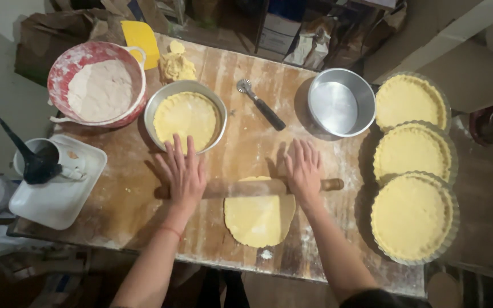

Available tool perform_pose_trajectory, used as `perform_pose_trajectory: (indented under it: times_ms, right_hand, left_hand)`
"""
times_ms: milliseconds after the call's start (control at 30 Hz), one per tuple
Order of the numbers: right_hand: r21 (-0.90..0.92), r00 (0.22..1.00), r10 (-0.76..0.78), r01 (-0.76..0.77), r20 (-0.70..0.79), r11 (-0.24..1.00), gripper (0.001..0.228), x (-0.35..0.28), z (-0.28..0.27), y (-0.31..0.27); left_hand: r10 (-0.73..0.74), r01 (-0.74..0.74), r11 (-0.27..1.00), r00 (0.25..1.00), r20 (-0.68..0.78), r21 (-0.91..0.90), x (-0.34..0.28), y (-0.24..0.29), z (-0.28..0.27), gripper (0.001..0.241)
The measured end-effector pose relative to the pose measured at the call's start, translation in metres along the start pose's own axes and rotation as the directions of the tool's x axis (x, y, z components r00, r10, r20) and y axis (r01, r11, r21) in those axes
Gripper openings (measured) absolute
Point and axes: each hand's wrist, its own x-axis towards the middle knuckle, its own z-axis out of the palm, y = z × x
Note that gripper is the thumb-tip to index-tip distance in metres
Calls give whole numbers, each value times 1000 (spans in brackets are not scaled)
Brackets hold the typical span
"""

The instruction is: Preparing dough and lining multiple tart tins with pastry crusts using a rolling pin and pastry wheel.

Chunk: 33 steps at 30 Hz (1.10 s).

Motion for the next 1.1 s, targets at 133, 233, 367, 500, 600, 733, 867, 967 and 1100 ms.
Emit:
perform_pose_trajectory:
  times_ms: [133, 233, 367, 500, 600, 733, 867, 967, 1100]
  right_hand:
    - [-123, 997, 48, -41, 53, 992, 56, -52, -16, -5]
    - [-186, 991, 97, -78, 93, 979, 60, -90, -25, -11]
    - [-173, 993, 78, -61, 92, 983, 65, -140, -37, -14]
    - [-122, 991, 95, -84, 90, 989, 73, -206, -46, -13]
    - [-154, 986, 79, -57, 147, 986, 79, -211, -69, -18]
    - [-131, 981, -113, 135, 159, 982, 78, -164, -77, -17]
    - [131, 791, -257, 222, 554, 966, 65, -136, -55, 11]
    - [139, 830, -201, 150, 521, 979, 57, -137, -57, 35]
    - [82, 934, 151, -186, 323, 979, 57, -119, -83, 39]
  left_hand:
    - [37, -40, 999, 990, 139, 24, -45, -1, -12, 73]
    - [164, -172, 985, 962, 219, 14, -76, 3, -28, 71]
    - [212, -193, 976, 946, 245, -98, -117, 7, -48, 68]
    - [254, -212, 964, 915, 313, -163, -163, 7, -69, 67]
    - [385, -360, 921, 897, 217, -148, -158, 4, -79, 70]
    - [320, -325, 943, 842, 435, -66, -122, -4, -77, 73]
    - [453, -468, 875, 705, 546, -122, -79, 12, -91, 66]
    - [501, -497, 862, 804, 321, -99, -55, 45, -108, 65]
    - [310, -231, 872, 943, 120, -431, -53, 59, -77, 61]
